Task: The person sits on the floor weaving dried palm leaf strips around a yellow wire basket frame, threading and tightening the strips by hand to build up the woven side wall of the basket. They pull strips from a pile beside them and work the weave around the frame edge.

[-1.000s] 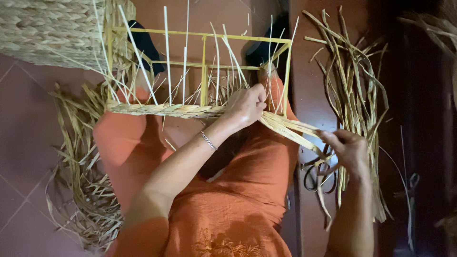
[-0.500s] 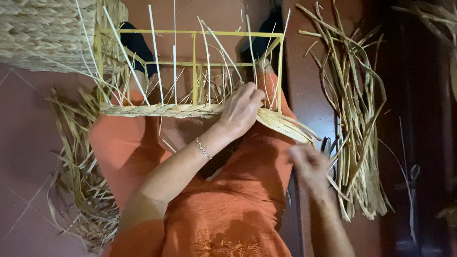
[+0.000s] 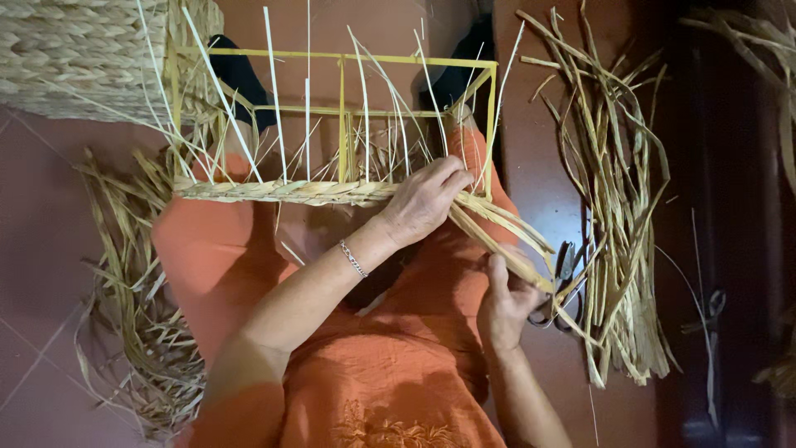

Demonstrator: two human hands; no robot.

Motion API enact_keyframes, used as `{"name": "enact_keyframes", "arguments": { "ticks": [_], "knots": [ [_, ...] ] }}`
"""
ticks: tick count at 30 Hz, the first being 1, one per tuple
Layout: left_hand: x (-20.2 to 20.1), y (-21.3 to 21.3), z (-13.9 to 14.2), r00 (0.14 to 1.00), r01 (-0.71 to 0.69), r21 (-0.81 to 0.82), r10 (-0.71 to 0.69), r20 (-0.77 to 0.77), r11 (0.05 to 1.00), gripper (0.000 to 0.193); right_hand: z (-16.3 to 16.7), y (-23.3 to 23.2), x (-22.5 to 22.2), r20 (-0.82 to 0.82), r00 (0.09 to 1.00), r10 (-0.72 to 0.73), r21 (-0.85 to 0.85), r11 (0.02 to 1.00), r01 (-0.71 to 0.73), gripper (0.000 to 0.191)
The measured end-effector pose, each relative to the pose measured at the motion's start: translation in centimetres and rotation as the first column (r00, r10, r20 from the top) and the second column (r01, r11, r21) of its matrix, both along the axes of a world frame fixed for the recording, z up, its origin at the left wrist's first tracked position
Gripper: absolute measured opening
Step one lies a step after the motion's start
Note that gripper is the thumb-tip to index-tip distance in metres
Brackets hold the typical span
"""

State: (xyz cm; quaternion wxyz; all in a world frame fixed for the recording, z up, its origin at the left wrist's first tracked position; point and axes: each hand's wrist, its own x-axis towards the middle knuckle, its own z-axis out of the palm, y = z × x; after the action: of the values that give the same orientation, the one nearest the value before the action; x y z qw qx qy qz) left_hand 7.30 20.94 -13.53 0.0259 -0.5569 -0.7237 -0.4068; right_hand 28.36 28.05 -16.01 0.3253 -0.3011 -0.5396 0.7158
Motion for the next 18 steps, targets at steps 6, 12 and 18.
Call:
{"name": "enact_keyframes", "arguments": {
  "ticks": [6,12,18],
  "knots": [
    [0.0,0.1,1.0,0.989,-0.017,-0.061,0.026,0.147,0.998,0.015,1.0,4.4,-4.6,-0.094,0.992,0.079,0.768,0.640,0.022,0.007],
    [0.5,-0.9,1.6,0.961,-0.026,-0.010,0.028,0.274,1.000,0.011,-0.2,7.5,-6.6,0.190,0.982,-0.017,0.148,0.989,-0.012,0.028],
    [2.3,0.6,0.8,0.983,-0.004,-0.001,0.004,0.184,1.000,0.037,0.1,7.9,-6.5,0.057,0.998,0.006,0.224,0.974,-0.018,0.021]
  ]
}}
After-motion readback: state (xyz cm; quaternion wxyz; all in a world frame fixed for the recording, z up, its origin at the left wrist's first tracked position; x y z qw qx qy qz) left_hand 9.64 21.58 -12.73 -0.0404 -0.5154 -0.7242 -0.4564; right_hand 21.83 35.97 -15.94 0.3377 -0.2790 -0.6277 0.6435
